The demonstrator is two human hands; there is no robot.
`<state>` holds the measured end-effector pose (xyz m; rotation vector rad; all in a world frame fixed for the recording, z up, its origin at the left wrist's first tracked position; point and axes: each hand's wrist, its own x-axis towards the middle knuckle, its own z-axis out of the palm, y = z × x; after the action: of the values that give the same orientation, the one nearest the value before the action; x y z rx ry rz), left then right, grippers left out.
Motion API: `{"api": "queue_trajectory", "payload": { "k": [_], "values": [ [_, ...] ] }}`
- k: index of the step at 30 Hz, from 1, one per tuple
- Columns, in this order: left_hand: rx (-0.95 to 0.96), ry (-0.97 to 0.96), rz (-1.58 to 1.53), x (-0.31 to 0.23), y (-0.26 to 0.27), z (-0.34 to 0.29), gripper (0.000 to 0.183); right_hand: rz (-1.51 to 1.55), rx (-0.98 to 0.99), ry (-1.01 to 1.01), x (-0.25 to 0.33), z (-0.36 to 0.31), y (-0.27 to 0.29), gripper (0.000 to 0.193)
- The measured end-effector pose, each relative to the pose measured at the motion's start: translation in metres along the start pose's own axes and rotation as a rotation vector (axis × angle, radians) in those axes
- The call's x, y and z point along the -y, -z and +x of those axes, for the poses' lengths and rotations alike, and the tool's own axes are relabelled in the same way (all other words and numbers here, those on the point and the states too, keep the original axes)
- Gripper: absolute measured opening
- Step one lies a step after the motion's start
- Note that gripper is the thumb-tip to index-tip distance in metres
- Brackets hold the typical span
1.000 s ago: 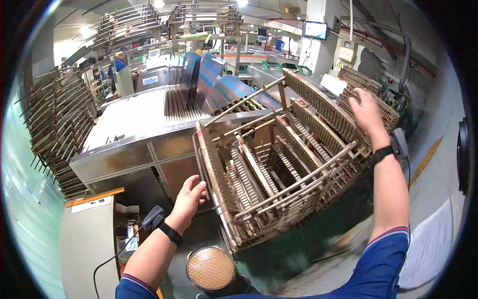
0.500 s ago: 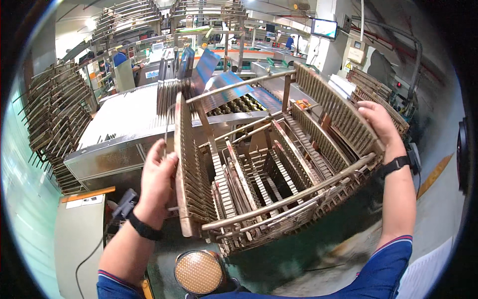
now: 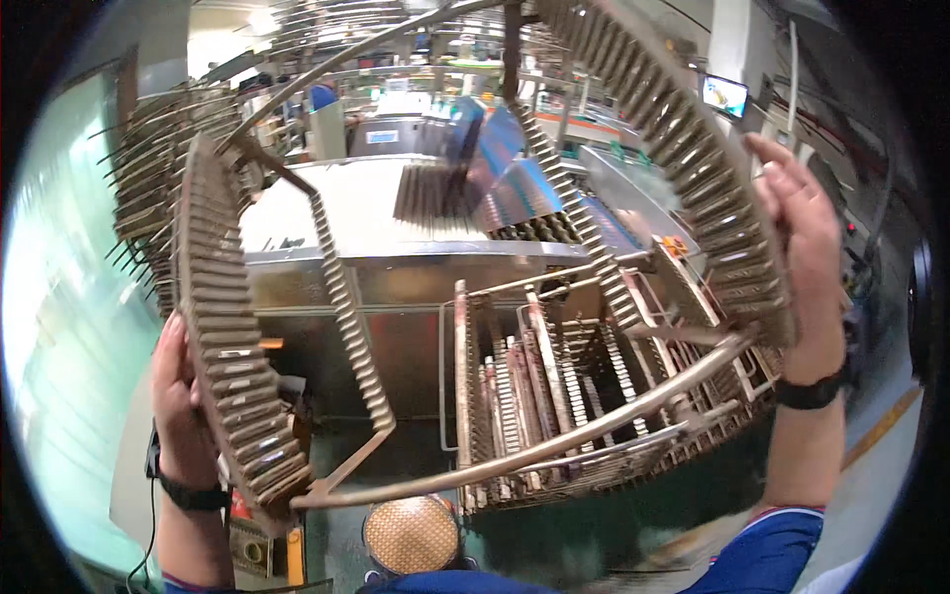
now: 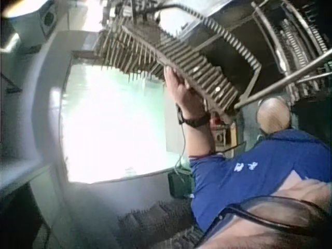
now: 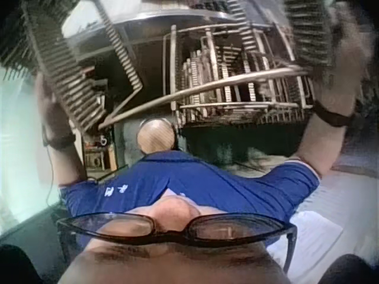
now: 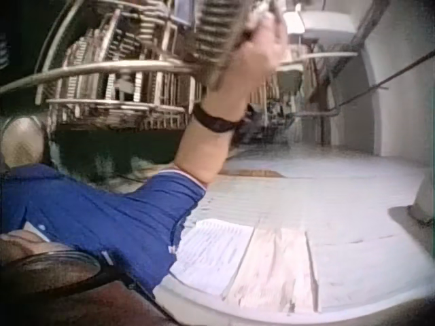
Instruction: The recorder picks up printed metal or PCB panels from a conveyor belt and carefully slides them into slots in a drying or storage rack.
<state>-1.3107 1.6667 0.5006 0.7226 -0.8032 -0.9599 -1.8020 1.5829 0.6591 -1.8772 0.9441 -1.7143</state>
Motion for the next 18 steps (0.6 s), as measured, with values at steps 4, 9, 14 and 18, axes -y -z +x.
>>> {"api": "queue_trajectory", "payload": {
  "k": [4, 9, 14, 18],
  "values": [
    [-0.129, -0.002, -0.022, -0.031, 0.114, -0.053, 0.042, 0.084, 0.165, -0.152, -0.033, -0.019, -0.12, 0.03],
    [-0.363, -0.052, 0.028, -0.064, 0.212, -0.087, 0.03, 0.307, 0.284, -0.364, -0.072, -0.054, -0.277, 0.031],
    [-0.617, -0.085, 0.241, -0.054, 0.348, -0.1, 0.025, 0.353, 0.461, -0.438, -0.145, -0.077, -0.445, 0.032],
    [-0.858, -0.037, 0.313, 0.0, 0.45, -0.119, 0.029, 0.44, 0.606, -0.421, -0.267, -0.104, -0.556, 0.03]
  ]
}}
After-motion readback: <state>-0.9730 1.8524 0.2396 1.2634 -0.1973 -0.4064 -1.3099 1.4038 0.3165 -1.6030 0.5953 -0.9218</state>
